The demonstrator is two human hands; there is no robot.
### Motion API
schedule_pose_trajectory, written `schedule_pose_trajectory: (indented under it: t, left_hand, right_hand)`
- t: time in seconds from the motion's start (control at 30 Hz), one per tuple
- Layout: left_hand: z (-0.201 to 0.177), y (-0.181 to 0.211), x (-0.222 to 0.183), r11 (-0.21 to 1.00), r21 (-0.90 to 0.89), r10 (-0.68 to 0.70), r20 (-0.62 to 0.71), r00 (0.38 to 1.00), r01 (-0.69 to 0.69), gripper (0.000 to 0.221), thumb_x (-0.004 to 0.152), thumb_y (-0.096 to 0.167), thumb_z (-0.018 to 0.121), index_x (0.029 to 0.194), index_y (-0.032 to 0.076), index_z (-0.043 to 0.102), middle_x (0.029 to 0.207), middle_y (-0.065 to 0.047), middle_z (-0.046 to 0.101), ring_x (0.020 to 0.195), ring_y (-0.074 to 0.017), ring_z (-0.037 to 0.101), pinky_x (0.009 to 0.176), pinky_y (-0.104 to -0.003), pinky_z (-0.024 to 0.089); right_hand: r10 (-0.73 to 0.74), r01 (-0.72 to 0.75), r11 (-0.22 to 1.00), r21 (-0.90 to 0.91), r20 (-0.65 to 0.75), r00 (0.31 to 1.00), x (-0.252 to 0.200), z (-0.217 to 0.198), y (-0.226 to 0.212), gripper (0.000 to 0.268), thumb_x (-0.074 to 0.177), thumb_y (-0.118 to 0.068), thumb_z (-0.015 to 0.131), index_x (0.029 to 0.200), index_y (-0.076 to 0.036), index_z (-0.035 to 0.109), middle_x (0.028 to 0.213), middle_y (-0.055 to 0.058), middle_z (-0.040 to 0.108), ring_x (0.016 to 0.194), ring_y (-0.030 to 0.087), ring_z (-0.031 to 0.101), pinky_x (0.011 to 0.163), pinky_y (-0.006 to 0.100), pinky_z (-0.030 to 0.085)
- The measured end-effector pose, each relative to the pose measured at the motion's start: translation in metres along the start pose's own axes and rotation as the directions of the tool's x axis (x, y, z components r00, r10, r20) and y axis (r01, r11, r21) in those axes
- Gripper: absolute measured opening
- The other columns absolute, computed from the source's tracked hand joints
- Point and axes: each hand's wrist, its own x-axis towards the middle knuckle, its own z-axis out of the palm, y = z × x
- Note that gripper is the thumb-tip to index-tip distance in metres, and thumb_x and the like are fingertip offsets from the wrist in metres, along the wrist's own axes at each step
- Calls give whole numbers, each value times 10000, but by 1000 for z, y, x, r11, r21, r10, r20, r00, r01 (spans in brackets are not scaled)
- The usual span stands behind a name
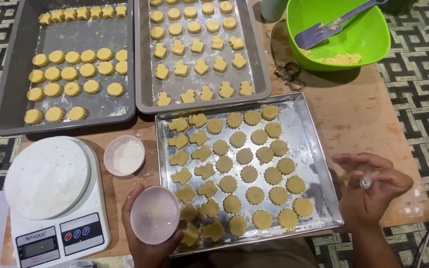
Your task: Applying glaze to shaped cookie dough on baking sheets using a pastry brush in a bakery setting.
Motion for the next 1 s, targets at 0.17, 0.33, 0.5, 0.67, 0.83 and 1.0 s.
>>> schedule_pose_trajectory:
  t: [0.17, 0.33, 0.5, 0.67, 0.83, 1.0]
  left_hand:
    - [-3, -2, 0, 998, -54, 34, 39, 999, -31, 1133, 460, 375, 872, 1472, 118, 433, 1492, -123, 496, 1357, -318, 524, 1096, -433, 446]
    - [-8, -11, 0, 998, -45, 50, 58, 997, -47, 1176, 427, 351, 879, 1485, 107, 427, 1481, -120, 503, 1338, -313, 543, 1073, -422, 461]
    - [-11, -17, -1, 998, -4, 61, 76, 995, -61, 1189, 407, 323, 895, 1479, 98, 432, 1458, -130, 507, 1317, -314, 548, 1080, -441, 456]
    - [-2, -11, -9, 993, -19, 114, -9, 993, -115, 1247, 375, 256, 921, 1492, 76, 396, 1380, -174, 570, 1274, -338, 582, 1074, -474, 468]
    - [4, -10, -13, 995, -34, 96, -71, 993, -98, 1286, 301, 134, 906, 1480, 81, 392, 1349, -194, 580, 1234, -343, 601, 1079, -464, 463]
    - [5, -14, -12, 974, -86, 206, -39, 978, -209, 1233, 412, 228, 889, 1514, 76, 355, 1364, -207, 562, 1262, -333, 585, 1096, -458, 458]
  right_hand:
    - [454, -279, 791, -545, 217, 864, 58, -26, -10, 247, 1055, -168, 620, 1197, 18, 542, 1121, 181, 648, 990, 271, 651, 754, 376, 539]
    - [661, -223, 559, -798, 267, 702, 102, -14, 10, 216, 984, -145, 618, 1187, -84, 662, 1224, 105, 678, 993, 307, 705, 826, 445, 520]
    - [587, 31, 496, -868, 361, 725, 116, 6, -13, 415, 935, -89, 522, 1312, -184, 667, 1231, 101, 648, 855, 308, 672, 745, 503, 490]
    - [18, 593, 676, -437, 815, 579, 107, 42, -7, 395, 844, -91, 758, 1213, -230, 739, 1052, 82, 671, 886, 288, 604, 728, 423, 460]
    - [34, 667, 611, -426, 856, 516, 100, 68, 1, 283, 913, -273, 746, 1189, -214, 761, 1093, 91, 663, 979, 337, 583, 805, 477, 425]
    - [41, 661, 629, -408, 867, 496, 96, 76, 7, 236, 902, -293, 767, 1118, -200, 771, 1074, 63, 638, 1004, 335, 569, 860, 476, 408]
